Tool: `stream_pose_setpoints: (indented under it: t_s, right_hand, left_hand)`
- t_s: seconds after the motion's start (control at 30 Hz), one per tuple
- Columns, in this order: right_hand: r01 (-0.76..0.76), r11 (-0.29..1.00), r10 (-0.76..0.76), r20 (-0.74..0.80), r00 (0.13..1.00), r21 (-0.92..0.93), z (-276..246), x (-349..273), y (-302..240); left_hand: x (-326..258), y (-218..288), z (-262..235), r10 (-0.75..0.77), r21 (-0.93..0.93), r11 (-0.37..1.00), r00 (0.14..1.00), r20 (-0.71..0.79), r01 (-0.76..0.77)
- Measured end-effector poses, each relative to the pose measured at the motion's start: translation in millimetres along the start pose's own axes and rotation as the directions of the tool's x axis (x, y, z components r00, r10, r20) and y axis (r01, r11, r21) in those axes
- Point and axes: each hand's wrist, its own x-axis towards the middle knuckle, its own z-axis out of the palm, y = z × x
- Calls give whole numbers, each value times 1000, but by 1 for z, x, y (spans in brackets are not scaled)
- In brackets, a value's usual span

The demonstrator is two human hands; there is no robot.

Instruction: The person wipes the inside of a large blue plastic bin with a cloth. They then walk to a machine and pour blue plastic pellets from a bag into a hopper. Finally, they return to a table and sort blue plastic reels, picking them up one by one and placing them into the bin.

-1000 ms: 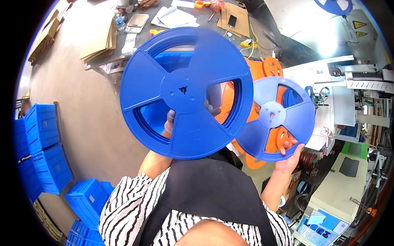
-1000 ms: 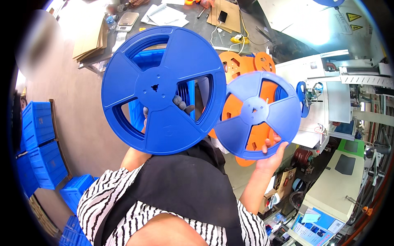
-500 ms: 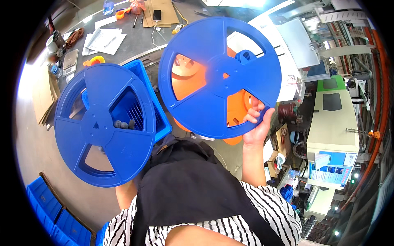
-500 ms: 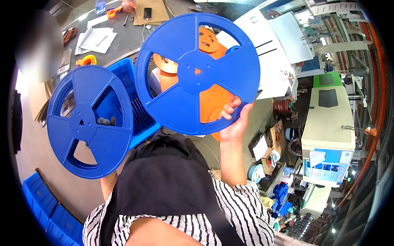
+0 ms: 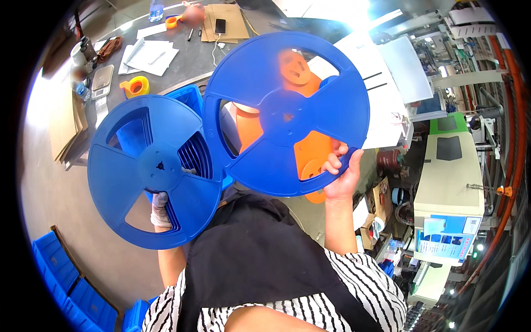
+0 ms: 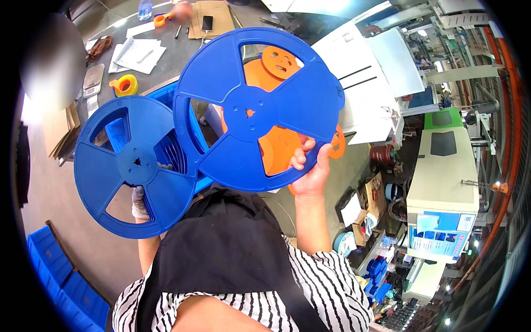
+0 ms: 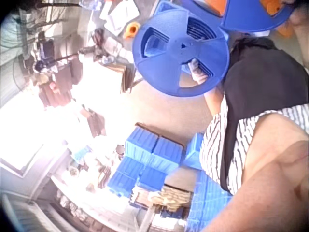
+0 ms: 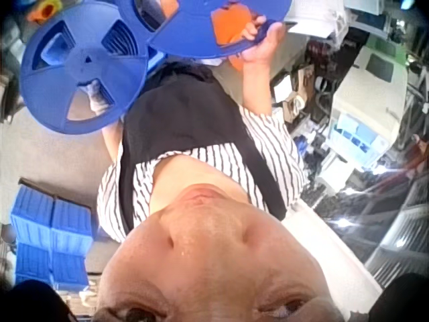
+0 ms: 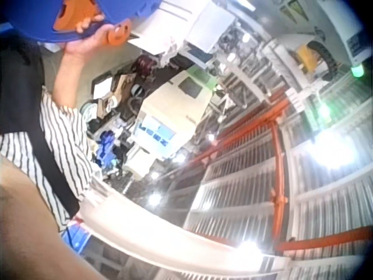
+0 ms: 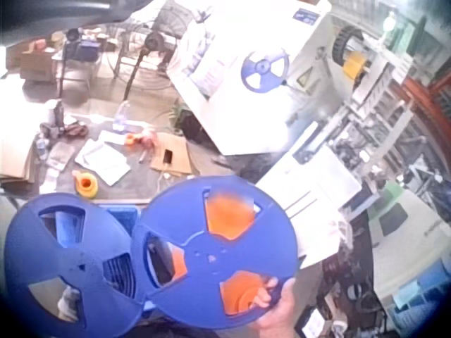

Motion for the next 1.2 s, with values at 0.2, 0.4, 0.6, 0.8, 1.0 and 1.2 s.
stream_pose_setpoints:
  t_s: [0.2, 0.4, 0.6, 0.8, 1.0, 1.2]
  right_hand:
    - [8, 998, -10, -34, 999, -68, 12, 4, -5]
    - [45, 942, -61, -37, 997, -332, 47, 8, 18]
    - [410, 374, 179, 498, 848, -832, 136, -10, 112]
    - [600, 282, 491, 650, 580, -749, 150, -41, 177]
    - [516, 308, 734, 544, 406, -800, 157, -52, 207]
    - [466, 330, 846, 477, 241, -821, 161, -55, 249]
  left_hand:
    - [4, -6, 7, -65, 48, 997, 998, 22, 63]
    - [14, -22, -25, -195, -52, 981, 962, -190, 189]
    - [55, -46, 42, -77, 21, 997, 952, 297, 74]
    - [36, -38, 39, -209, -87, 968, 951, 229, 233]
    - [-15, -20, -17, -235, -171, 959, 971, -36, 226]
    - [-86, 1, -87, -225, -246, 960, 897, -380, 136]
